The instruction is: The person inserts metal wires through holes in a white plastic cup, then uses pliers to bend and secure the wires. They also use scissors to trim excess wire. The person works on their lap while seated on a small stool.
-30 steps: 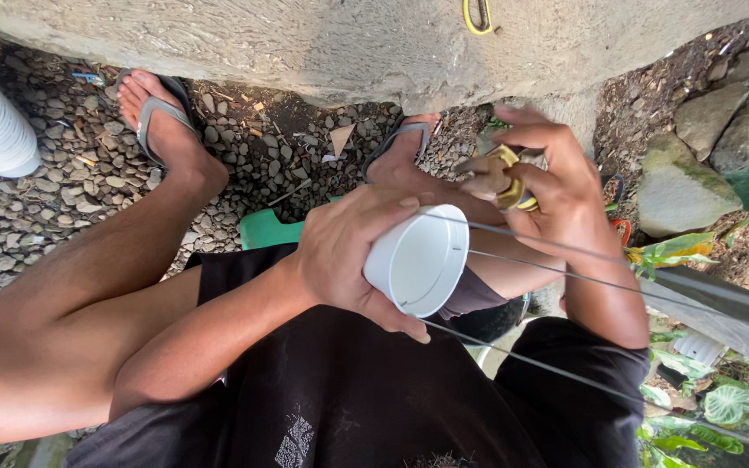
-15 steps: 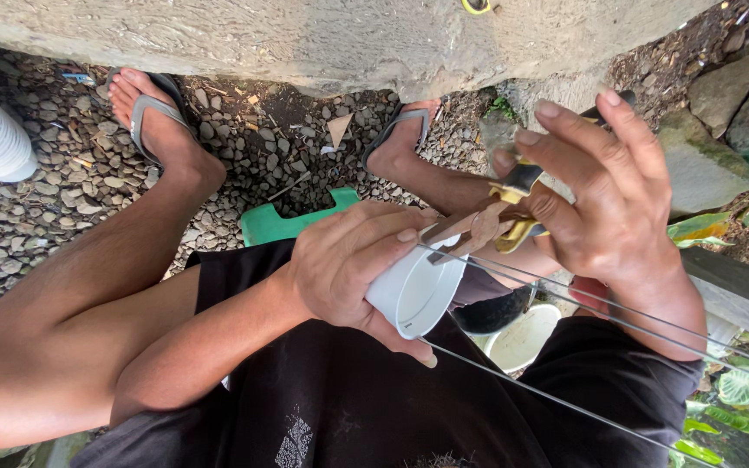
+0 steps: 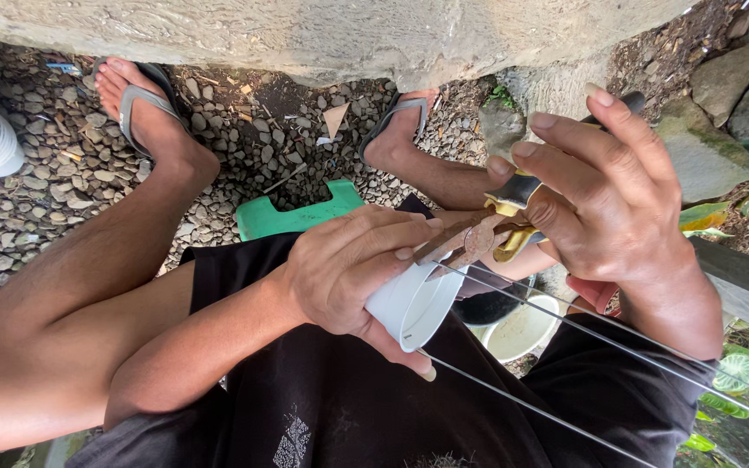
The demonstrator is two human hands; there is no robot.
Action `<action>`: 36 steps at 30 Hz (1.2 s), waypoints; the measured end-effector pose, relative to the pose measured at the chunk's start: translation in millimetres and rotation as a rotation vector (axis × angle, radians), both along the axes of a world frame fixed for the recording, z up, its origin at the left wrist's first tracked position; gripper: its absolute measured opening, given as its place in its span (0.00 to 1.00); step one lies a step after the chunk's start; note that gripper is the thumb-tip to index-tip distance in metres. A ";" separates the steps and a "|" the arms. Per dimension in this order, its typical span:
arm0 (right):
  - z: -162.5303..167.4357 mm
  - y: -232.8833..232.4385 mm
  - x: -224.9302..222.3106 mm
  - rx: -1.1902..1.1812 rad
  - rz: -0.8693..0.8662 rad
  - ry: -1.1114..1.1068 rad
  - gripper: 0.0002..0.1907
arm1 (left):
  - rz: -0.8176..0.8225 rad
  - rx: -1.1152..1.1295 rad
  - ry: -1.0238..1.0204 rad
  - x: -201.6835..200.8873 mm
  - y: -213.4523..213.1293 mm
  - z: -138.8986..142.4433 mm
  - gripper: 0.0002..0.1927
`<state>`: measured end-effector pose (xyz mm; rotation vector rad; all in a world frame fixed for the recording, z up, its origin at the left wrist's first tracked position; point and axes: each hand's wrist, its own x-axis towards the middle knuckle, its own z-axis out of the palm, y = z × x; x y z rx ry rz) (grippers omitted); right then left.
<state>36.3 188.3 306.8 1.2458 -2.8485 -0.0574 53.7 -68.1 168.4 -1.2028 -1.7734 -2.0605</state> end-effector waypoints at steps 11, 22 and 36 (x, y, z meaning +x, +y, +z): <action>-3.1 3.7 1.3 -0.006 0.002 -0.008 0.11 | -0.008 0.004 -0.036 0.8 -0.4 0.0 0.54; 4.1 0.5 -3.7 0.012 0.067 0.067 0.13 | -0.087 -0.006 -0.120 2.8 -3.4 3.3 0.56; 0.2 -5.3 -5.2 0.058 0.091 0.140 0.11 | -0.062 0.004 -0.097 7.3 -0.2 0.7 0.56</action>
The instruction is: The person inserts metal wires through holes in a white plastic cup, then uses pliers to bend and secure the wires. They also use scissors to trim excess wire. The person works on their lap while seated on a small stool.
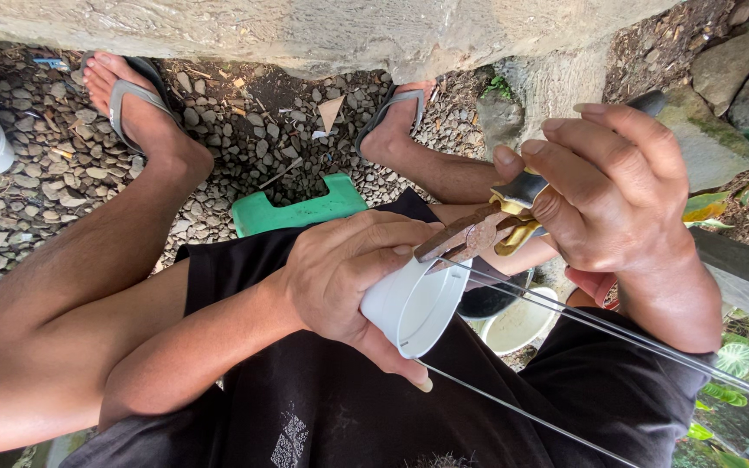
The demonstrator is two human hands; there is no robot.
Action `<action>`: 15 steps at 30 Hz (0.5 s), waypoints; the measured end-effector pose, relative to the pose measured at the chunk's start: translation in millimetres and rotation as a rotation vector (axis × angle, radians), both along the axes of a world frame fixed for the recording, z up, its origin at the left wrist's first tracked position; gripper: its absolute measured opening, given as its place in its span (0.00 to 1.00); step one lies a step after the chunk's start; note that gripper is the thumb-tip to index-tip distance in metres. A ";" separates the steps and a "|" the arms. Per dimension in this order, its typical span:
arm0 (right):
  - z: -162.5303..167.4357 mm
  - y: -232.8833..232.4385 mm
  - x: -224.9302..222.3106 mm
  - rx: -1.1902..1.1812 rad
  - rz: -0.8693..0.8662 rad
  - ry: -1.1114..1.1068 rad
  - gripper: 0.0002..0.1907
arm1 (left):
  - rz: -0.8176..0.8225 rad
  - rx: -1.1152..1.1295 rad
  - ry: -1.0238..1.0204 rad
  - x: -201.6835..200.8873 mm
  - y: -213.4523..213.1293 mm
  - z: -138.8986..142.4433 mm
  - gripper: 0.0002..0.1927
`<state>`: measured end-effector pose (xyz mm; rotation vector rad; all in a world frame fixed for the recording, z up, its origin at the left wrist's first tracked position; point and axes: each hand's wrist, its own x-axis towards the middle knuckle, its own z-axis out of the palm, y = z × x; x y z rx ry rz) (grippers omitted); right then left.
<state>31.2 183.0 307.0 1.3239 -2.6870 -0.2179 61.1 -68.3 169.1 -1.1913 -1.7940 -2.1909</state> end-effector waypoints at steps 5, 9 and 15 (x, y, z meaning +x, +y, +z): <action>1.5 -1.7 -1.4 -0.001 -0.015 -0.019 0.11 | -0.002 -0.011 -0.001 -1.6 0.8 1.7 0.56; 3.7 -2.4 -1.5 -0.002 -0.021 -0.041 0.10 | -0.015 -0.008 -0.013 -4.1 -1.2 3.5 0.56; 2.2 -2.5 -2.2 -0.046 -0.031 -0.070 0.09 | 0.007 -0.009 0.020 -7.1 -0.8 4.4 0.53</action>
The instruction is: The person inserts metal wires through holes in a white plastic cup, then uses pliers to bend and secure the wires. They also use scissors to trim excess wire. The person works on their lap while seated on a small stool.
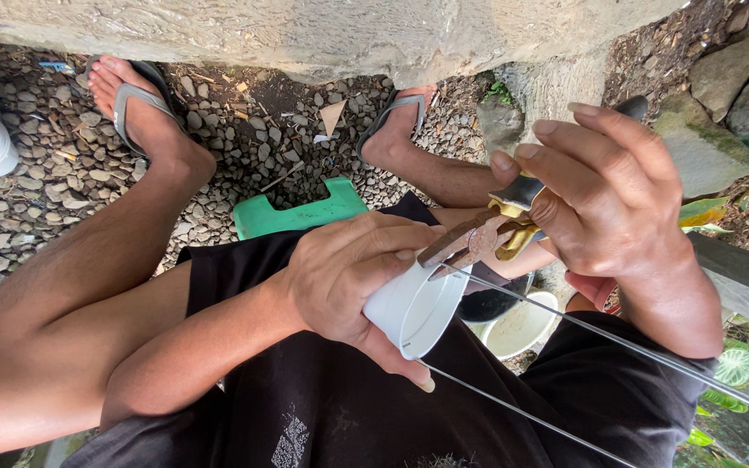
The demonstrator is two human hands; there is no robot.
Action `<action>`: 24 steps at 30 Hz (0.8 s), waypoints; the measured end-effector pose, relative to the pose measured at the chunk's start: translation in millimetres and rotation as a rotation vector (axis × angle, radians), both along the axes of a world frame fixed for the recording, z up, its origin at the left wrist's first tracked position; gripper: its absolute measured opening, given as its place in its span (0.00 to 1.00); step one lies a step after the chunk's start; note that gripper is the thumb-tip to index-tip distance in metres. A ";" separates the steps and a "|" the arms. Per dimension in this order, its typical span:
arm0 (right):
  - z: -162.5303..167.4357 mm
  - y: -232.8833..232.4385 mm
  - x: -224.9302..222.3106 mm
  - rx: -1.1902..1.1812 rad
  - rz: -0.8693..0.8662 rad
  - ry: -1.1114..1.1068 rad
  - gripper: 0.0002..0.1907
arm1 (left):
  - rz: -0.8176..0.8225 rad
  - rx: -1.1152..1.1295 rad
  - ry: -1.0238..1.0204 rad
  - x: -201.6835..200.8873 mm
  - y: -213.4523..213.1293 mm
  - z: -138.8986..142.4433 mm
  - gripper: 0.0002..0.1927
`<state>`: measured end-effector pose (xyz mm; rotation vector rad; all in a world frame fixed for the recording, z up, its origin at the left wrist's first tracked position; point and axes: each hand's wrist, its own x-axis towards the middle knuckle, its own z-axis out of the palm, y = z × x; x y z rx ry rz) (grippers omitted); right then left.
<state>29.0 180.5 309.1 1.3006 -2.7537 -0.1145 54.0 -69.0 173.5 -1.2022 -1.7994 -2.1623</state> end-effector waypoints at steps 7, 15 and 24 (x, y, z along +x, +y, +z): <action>-6.8 8.9 7.7 0.009 0.004 0.043 0.09 | 0.036 0.035 0.016 3.5 2.5 -2.3 0.54; -24.0 13.0 21.5 -0.115 -0.081 -0.012 0.10 | 0.046 0.048 0.005 3.7 4.4 -2.5 0.57; -14.6 2.5 20.8 -0.026 -0.071 0.099 0.23 | 0.028 0.057 -0.003 6.6 4.3 -4.6 0.59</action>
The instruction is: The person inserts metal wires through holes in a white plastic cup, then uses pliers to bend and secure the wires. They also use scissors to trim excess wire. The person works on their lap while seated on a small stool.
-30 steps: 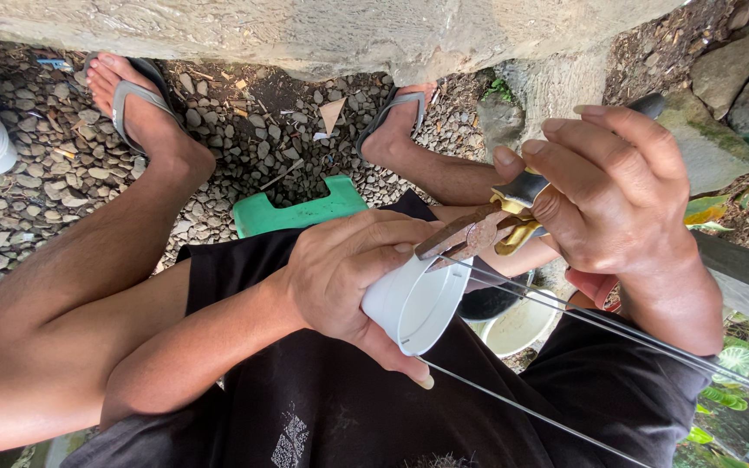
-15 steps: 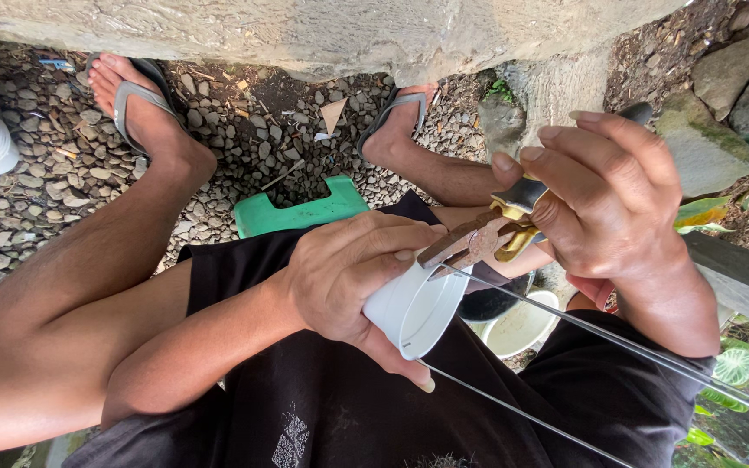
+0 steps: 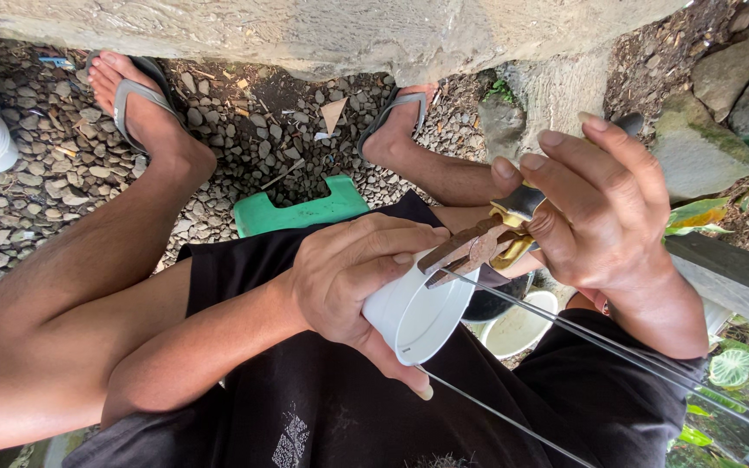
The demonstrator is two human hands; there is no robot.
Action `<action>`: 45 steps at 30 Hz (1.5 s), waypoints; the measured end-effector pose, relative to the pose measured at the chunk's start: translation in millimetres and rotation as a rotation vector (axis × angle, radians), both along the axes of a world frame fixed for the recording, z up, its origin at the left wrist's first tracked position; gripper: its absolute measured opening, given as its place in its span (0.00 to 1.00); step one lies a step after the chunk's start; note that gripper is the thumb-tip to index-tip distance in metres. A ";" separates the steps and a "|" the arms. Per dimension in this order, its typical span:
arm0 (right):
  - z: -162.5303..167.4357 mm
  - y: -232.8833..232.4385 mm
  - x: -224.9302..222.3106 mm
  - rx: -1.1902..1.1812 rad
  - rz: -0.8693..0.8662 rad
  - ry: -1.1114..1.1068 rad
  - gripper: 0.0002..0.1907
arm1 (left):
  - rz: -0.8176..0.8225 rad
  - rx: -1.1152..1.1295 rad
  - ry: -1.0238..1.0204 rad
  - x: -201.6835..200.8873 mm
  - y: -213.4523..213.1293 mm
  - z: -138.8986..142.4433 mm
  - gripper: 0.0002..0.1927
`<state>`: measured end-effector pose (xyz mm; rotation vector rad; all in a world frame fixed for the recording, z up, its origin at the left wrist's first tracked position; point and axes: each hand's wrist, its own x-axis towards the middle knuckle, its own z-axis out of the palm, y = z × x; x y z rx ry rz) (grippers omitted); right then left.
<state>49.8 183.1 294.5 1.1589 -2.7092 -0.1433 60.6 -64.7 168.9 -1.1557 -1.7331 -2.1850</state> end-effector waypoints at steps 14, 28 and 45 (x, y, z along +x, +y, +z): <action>3.4 7.8 -0.2 -0.059 0.023 -0.125 0.19 | 0.039 0.031 0.029 -1.4 3.3 -0.6 0.57; 1.4 12.1 3.5 -0.027 0.025 -0.134 0.13 | 0.032 0.015 0.032 -0.9 2.1 -0.8 0.59; 4.4 5.5 -5.8 -0.020 0.046 -0.074 0.15 | 0.022 0.013 0.075 -5.2 0.5 0.9 0.59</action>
